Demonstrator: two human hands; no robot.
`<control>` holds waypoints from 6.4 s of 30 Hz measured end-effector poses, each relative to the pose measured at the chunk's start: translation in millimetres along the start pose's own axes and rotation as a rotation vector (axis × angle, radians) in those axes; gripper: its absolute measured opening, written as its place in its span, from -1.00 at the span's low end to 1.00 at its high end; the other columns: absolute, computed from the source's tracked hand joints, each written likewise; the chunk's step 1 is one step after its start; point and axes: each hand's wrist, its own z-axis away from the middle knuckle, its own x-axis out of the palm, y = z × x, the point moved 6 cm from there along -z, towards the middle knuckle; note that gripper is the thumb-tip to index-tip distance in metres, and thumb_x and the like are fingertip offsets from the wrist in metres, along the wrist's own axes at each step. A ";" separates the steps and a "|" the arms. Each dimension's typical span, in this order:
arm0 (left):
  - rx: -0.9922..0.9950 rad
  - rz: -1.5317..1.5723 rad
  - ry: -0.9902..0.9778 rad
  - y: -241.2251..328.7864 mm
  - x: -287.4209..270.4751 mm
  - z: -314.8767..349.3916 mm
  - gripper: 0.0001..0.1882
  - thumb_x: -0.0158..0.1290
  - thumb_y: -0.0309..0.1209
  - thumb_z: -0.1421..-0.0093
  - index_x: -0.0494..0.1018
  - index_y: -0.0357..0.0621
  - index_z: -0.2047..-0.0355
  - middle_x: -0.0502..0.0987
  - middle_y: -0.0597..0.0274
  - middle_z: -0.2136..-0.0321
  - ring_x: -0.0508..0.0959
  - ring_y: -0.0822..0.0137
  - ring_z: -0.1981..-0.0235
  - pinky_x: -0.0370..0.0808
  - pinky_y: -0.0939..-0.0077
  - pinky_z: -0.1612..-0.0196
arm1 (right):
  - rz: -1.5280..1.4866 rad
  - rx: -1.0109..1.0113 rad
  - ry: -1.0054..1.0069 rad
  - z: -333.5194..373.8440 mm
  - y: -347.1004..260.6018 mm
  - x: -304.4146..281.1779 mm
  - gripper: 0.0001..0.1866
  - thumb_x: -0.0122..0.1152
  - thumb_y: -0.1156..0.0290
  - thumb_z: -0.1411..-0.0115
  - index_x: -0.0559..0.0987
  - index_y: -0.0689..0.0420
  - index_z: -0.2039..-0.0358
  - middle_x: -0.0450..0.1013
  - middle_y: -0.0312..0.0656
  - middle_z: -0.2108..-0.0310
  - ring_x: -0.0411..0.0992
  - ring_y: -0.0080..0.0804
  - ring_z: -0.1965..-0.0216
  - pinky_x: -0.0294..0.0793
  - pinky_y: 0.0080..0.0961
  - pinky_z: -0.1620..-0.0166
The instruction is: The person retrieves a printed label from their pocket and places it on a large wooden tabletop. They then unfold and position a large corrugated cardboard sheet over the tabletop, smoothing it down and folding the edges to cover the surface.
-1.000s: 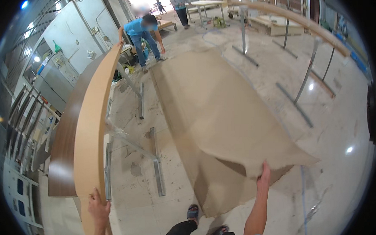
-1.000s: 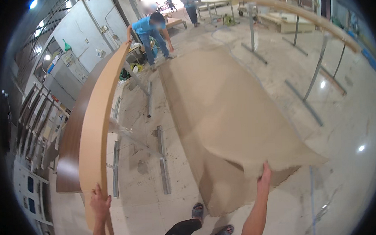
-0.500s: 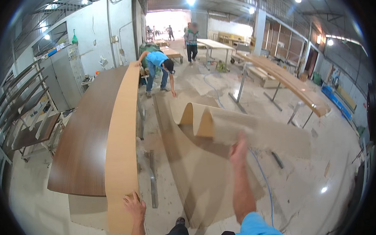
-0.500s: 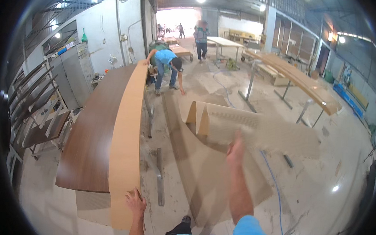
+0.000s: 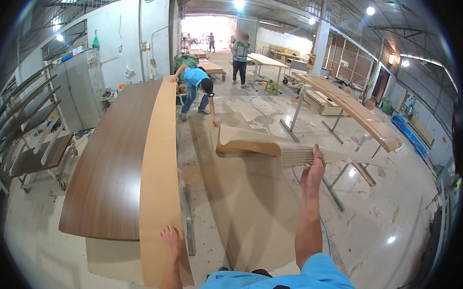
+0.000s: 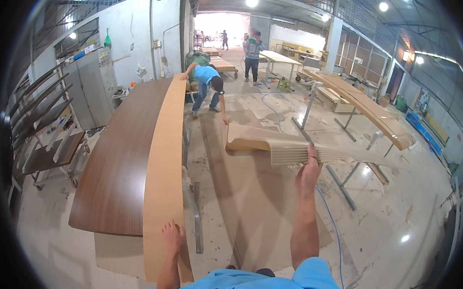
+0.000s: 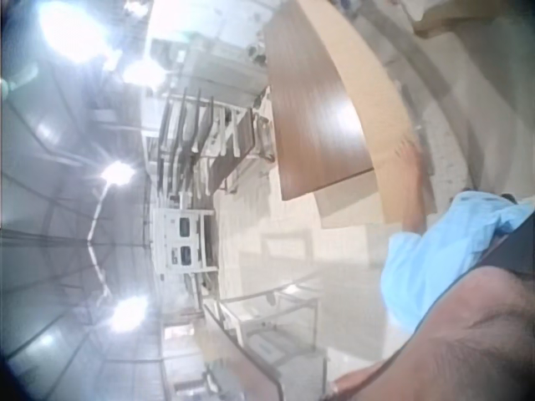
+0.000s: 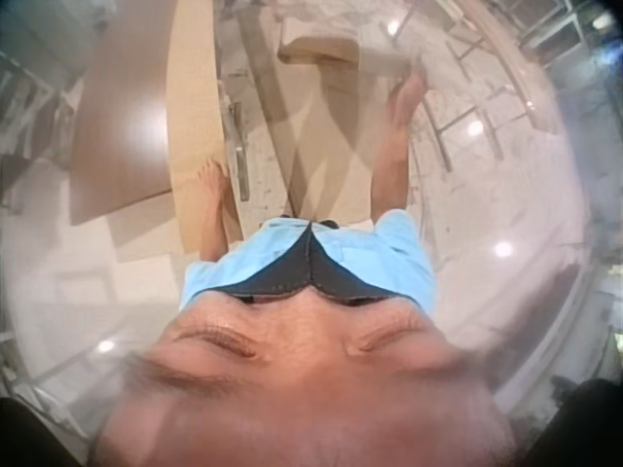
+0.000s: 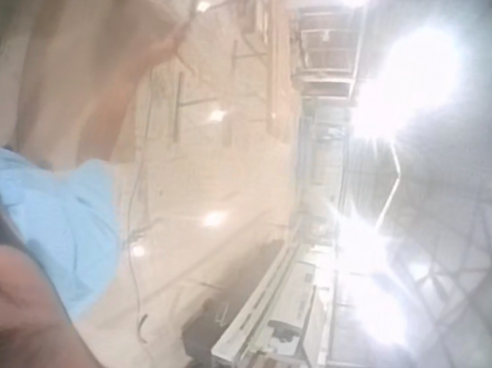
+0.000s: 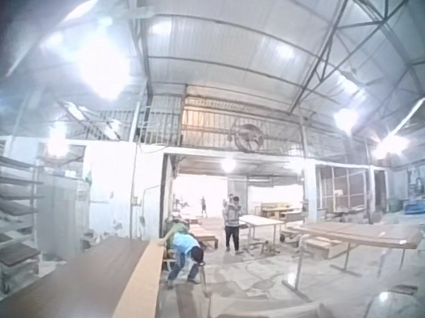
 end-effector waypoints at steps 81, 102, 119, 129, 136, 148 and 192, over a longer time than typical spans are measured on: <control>0.292 0.746 -0.323 167.8 22.0 8.9 -0.54 0.14 -0.20 -0.15 0.44 -0.05 -0.04 0.54 -0.01 0.12 0.56 0.08 0.20 0.44 0.22 0.06 | -0.036 0.399 -0.115 141.0 -50.2 -15.6 -0.46 -0.07 0.10 -0.34 0.37 0.28 -0.14 0.43 -0.04 0.02 0.34 -0.21 -0.09 0.19 -0.18 -0.24; -0.168 1.480 0.006 153.7 -51.8 224.3 -0.47 -0.07 -0.19 -0.33 0.24 -0.27 -0.20 0.38 0.00 -0.07 0.37 0.19 -0.10 0.35 0.29 -0.10 | -0.004 1.340 -1.013 539.0 10.3 94.3 -0.52 -0.03 -0.02 -0.36 0.47 0.21 0.32 0.42 -0.28 0.46 0.40 -0.55 0.45 0.42 -0.58 0.33; -0.627 1.774 0.494 -163.8 -204.5 206.0 -0.55 -0.12 -0.31 -0.33 0.30 -0.42 -0.10 0.43 0.04 -0.03 0.46 0.18 -0.01 0.40 0.32 -0.07 | 0.004 1.522 -0.542 556.6 57.9 -123.7 -0.48 -0.13 0.13 -0.35 0.42 0.30 -0.10 0.32 0.14 -0.16 0.25 0.00 -0.23 0.18 -0.11 -0.29; -0.696 1.722 0.506 -392.7 -308.3 200.4 -0.56 -0.12 -0.26 -0.29 0.36 -0.44 0.02 0.46 -0.02 0.06 0.49 0.16 0.04 0.39 0.31 -0.06 | 0.713 1.137 -0.188 573.6 151.4 -173.8 -0.51 -0.33 0.37 -0.43 0.06 0.27 -0.31 0.22 0.10 -0.23 0.33 0.01 -0.16 0.35 -0.10 -0.20; -0.830 1.718 0.713 -524.7 -321.3 234.3 -0.51 -0.12 -0.21 -0.27 0.35 -0.38 -0.04 0.46 0.02 0.03 0.48 0.21 0.01 0.41 0.32 -0.05 | 0.658 1.002 -0.090 538.4 195.8 -154.4 -0.66 0.01 0.22 -0.34 0.55 0.24 0.11 0.52 -0.09 0.22 0.46 -0.45 0.18 0.48 -0.48 0.21; -1.031 1.685 0.652 -750.5 -295.7 234.0 -0.62 -0.05 -0.21 -0.19 0.46 -0.18 0.07 0.55 0.17 0.13 0.56 0.17 0.12 0.56 0.22 0.09 | 1.519 0.293 -0.212 462.6 185.1 -42.3 -0.47 0.05 0.07 -0.24 0.50 0.26 -0.03 0.48 0.13 0.03 0.41 0.05 -0.07 0.35 -0.20 -0.12; -0.778 1.666 0.345 -956.0 -405.6 44.0 -0.67 0.03 -0.33 -0.16 0.47 -0.31 0.14 0.57 0.10 0.22 0.59 0.22 0.21 0.56 0.34 0.15 | -0.222 1.461 -0.198 921.9 313.2 319.8 -0.32 -0.12 -0.20 -0.30 0.42 0.21 -0.06 0.42 0.03 -0.06 0.39 -0.17 -0.10 0.39 -0.17 -0.14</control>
